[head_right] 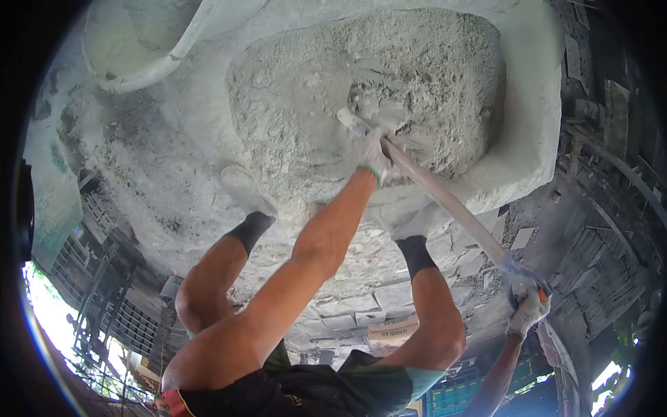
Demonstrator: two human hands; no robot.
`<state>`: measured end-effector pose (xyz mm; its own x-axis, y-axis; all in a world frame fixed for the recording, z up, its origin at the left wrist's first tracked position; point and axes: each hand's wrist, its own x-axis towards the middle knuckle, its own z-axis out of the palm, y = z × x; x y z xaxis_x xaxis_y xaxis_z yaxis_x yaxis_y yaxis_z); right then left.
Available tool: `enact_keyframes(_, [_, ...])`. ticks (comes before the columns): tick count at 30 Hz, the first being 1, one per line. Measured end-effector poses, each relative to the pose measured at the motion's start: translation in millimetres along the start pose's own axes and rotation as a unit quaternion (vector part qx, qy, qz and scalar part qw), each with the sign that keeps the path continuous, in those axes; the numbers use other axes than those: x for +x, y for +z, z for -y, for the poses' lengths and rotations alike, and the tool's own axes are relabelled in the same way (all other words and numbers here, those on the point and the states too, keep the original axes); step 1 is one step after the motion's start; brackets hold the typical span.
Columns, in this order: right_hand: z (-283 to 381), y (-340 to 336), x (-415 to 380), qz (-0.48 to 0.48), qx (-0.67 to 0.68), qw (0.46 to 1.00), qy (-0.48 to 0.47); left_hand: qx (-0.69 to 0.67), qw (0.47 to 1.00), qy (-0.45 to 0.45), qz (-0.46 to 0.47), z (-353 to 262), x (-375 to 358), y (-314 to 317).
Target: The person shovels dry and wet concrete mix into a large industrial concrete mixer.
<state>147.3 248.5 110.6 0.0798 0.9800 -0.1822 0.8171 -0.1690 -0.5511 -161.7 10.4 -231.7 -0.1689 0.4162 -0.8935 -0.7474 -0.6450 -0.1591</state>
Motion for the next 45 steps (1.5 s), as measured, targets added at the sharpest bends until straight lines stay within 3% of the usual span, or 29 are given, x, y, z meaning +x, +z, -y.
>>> enact_keyframes(3, [-17.8, -17.2, 16.5, 0.025, -0.016, 0.999, 0.022, -0.023, 0.99, 0.097, -0.101, 20.6, -21.0, 14.9])
enact_keyframes(4, [-10.1, -2.1, 7.3, 0.01, -0.03, 0.995, 0.09, -0.003, 0.999, 0.009, -0.052, 15.3, -6.1, -7.3])
enact_keyframes(7, [-44.0, 7.9, 35.4, 0.019, -0.026, 0.999, 0.033, 0.057, 0.994, 0.0, -0.09, 6.0, 33.0, -17.7])
enact_keyframes(8, [-33.0, 23.5, 28.7, -0.017, 0.005, 0.999, 0.032, 0.045, 0.987, 0.002, -0.153, 7.1, 21.1, -4.5])
enact_keyframes(10, [-49.0, 21.7, 45.9, 0.036, 0.038, 0.998, 0.042, 0.042, 0.997, 0.009, -0.063, 10.7, 38.8, -24.7])
enact_keyframes(11, [-66.4, 16.2, 56.6, 0.058, 0.049, 0.996, 0.048, 0.04, 0.999, 0.005, -0.021, 15.4, 33.9, -17.0])
enact_keyframes(12, [-85.1, 5.8, 68.0, 0.057, 0.053, 0.995, 0.06, 0.113, 0.99, 0.034, -0.082, 28.8, 29.3, -16.3])
enact_keyframes(14, [-103.9, -10.5, 80.2, 0.092, 0.038, 0.991, 0.088, 0.103, 0.987, 0.054, -0.114, 56.2, 2.7, -19.5])
enact_keyframes(19, [-133.5, -21.3, 88.3, 0.091, 0.024, 0.983, 0.155, 0.08, 0.985, 0.086, -0.127, 78.4, -33.7, -16.3])
enact_keyframes(22, [-139.5, -73.3, 79.2, 0.102, 0.052, 0.975, 0.189, 0.103, 0.977, 0.092, -0.16, 97.8, -81.9, -11.6])
enact_keyframes(27, [-79.4, -214.8, 23.3, 0.146, 0.055, 0.971, 0.182, 0.109, 0.978, 0.076, -0.158, 120.6, -226.2, 34.1])
enact_keyframes(30, [5.8, -302.9, -38.1, 0.164, 0.055, 0.971, 0.163, 0.09, 0.982, 0.056, -0.156, 134.7, -320.7, 63.7])
enact_keyframes(31, [32.0, -319.1, -58.6, 0.123, 0.071, 0.976, 0.163, 0.078, 0.986, 0.043, -0.143, 135.5, -342.2, 71.3])
enact_keyframes(33, [80.5, -362.3, -97.7, 0.151, 0.095, 0.968, 0.178, 0.133, 0.976, 0.048, -0.163, 131.2, -400.9, 111.7])
enact_keyframes(34, [73.5, -381.5, -108.4, 0.091, 0.072, 0.979, 0.168, 0.161, 0.971, 0.05, -0.172, 124.7, -420.9, 132.9])
enact_keyframes(37, [101.5, -408.2, -149.2, 0.107, 0.087, 0.979, 0.152, 0.212, 0.965, 0.114, -0.108, 97.6, -456.0, 164.9])
enact_keyframes(40, [133.3, -390.9, -180.7, 0.071, 0.135, 0.98, 0.127, 0.211, 0.968, 0.128, -0.033, 51.4, -459.8, 209.0])
enact_keyframes(43, [214.2, -344.1, -223.2, 0.041, 0.195, 0.977, 0.074, 0.204, 0.97, 0.12, 0.061, -4.2, -431.4, 255.3])
enact_keyframes(45, [274.9, -314.4, -258.8, 0.024, 0.177, 0.984, 0.003, 0.243, 0.943, 0.201, 0.105, -38.4, -424.3, 292.5])
